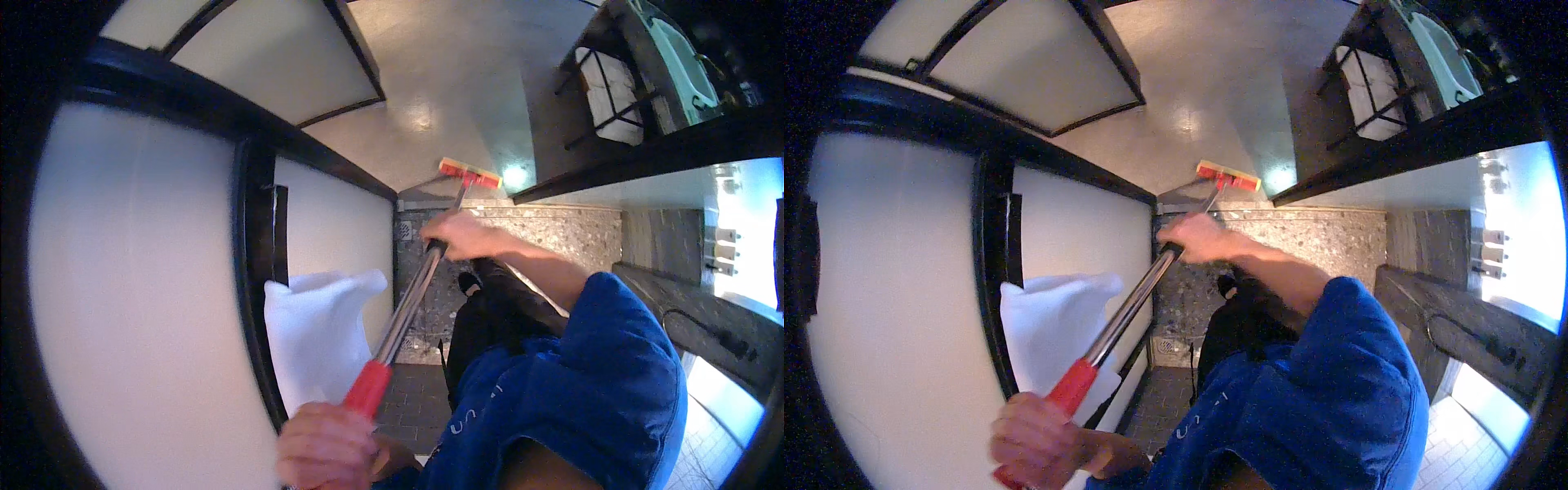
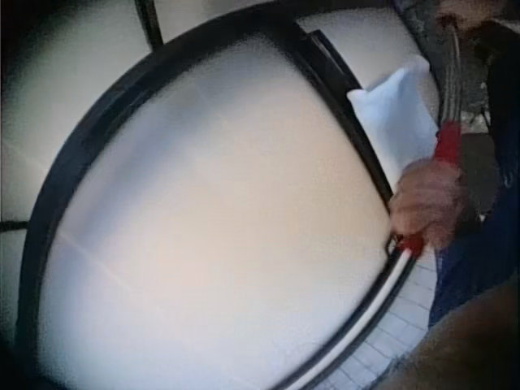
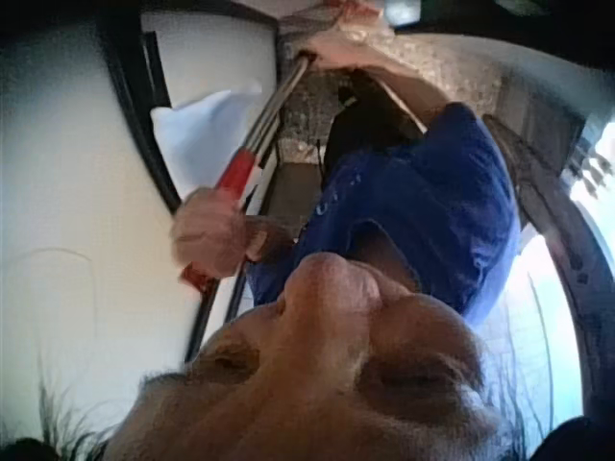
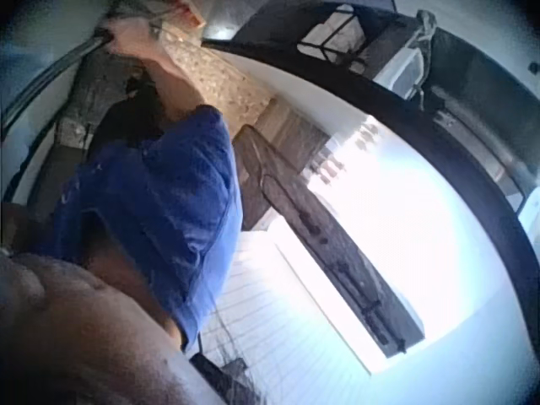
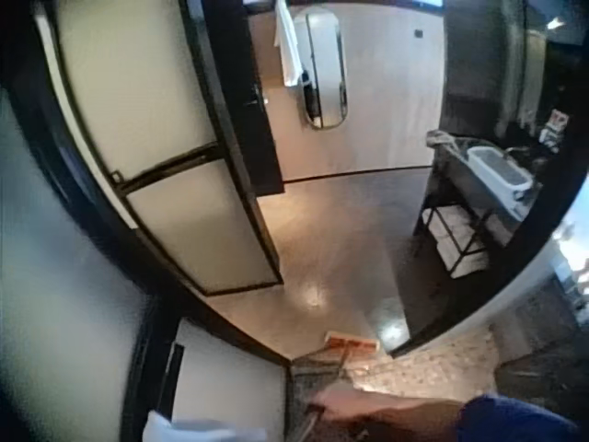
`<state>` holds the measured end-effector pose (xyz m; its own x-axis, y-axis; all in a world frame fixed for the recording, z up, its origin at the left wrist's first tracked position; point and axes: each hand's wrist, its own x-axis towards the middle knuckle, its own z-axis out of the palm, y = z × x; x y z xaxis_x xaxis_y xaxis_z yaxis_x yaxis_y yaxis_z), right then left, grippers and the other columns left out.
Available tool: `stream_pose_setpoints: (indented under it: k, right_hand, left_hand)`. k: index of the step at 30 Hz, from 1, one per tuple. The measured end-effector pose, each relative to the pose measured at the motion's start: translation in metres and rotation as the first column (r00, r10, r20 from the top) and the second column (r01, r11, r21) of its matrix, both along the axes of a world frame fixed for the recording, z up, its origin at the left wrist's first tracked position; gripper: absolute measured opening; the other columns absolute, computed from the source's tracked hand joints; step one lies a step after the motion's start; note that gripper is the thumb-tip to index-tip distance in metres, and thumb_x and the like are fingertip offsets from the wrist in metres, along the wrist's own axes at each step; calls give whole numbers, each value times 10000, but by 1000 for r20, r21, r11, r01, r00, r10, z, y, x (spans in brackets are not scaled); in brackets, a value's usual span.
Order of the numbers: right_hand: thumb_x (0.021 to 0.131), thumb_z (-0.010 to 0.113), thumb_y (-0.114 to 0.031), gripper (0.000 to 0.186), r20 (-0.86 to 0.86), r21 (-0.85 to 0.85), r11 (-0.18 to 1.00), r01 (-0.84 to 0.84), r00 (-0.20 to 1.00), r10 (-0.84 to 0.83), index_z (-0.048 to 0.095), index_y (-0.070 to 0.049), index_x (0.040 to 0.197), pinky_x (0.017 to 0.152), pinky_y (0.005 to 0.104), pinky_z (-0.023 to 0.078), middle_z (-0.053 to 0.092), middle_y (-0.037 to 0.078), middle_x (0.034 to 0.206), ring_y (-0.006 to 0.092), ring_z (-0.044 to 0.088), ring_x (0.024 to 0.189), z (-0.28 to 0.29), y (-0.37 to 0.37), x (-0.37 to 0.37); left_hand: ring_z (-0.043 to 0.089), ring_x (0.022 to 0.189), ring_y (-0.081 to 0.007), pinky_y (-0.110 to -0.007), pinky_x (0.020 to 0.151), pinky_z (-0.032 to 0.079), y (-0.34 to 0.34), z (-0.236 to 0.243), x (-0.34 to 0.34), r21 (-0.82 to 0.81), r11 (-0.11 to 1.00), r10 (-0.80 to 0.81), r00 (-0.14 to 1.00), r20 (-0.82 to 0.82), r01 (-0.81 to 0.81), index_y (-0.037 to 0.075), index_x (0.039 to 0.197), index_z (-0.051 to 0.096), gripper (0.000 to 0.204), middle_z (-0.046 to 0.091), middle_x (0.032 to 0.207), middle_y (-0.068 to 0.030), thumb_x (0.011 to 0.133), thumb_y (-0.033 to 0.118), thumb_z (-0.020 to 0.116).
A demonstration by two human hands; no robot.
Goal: The person cleans a public restroom by sweeping the floor with a broom and mopping the floor with a mop. They move between the main area and a toilet stall, sweeping debris and mopping the tiled floor. The person also uses a handheld sprayer to wet the floor and walls in the shower area before mopping.
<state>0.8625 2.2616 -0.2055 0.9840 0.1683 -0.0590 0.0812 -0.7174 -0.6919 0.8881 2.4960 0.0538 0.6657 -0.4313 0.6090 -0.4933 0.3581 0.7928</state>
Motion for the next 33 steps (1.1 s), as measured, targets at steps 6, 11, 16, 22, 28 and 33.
stream_pose_setpoints:
  k: [6, 11, 16, 22, 28, 33]
  right_hand:
    - [707, 701, -188, 363, -288, -294, 893, 341, 859, -423, 575, -106, 1037, 875, 431, 452, 579, 95, 1087, 313, 515, 1101, -107, -145, -53]
    - [680, 696, -161, 264, -124, -386, 839, 383, 880, -459, 589, -98, 912, 835, 413, 450, 583, 101, 971, 316, 553, 999, -159, -137, -70]
    - [553, 740, -148, 277, 31, 90, 950, 300, 952, -304, 587, -96, 778, 758, 431, 458, 569, 113, 849, 333, 557, 880, -114, 8, -32]
    - [635, 682, -133, 251, 72, 315, 948, 55, 994, -82, 558, -110, 852, 758, 431, 451, 582, 87, 802, 312, 588, 842, -65, 124, -21]
    - [609, 697, -138, 320, 183, 107, 965, -240, 959, 218, 581, -140, 908, 792, 415, 428, 604, 58, 799, 267, 606, 838, -38, 87, -3]
    - [605, 694, -123, 327, 148, -29, 978, -205, 967, 208, 615, -125, 922, 807, 438, 469, 609, 92, 901, 310, 587, 950, -55, -15, 65]
  left_hand:
    - [642, 792, -268, -494, 906, 461, -74, -148, -43, 171, 957, -166, 926, -339, 235, 39, 670, 547, 170, 615, 734, -128, 714, -20, 700]
    - [641, 823, -261, -478, 904, 459, -66, -179, -57, 273, 926, -166, 932, -323, 259, 32, 714, 584, 162, 635, 779, -117, 675, -48, 720]
    - [611, 630, -241, -407, 696, 503, 28, -64, -15, 397, 914, 38, 962, -271, 76, 53, 633, 512, 185, 610, 648, -99, 726, 97, 666]
    - [533, 437, -211, -419, 478, 520, 75, 17, -10, 195, 962, -179, 981, -75, 191, 45, 609, 475, 212, 544, 514, -97, 759, 122, 603]
    - [589, 522, -226, -408, 520, 545, 89, 27, -10, 46, 948, -315, 949, 14, 314, 57, 611, 470, 238, 569, 565, -110, 789, 111, 617]
    - [579, 564, -196, -320, 550, 496, 45, -63, -50, 224, 953, 244, 954, -177, -202, 76, 665, 500, 183, 602, 656, -66, 774, 120, 641]
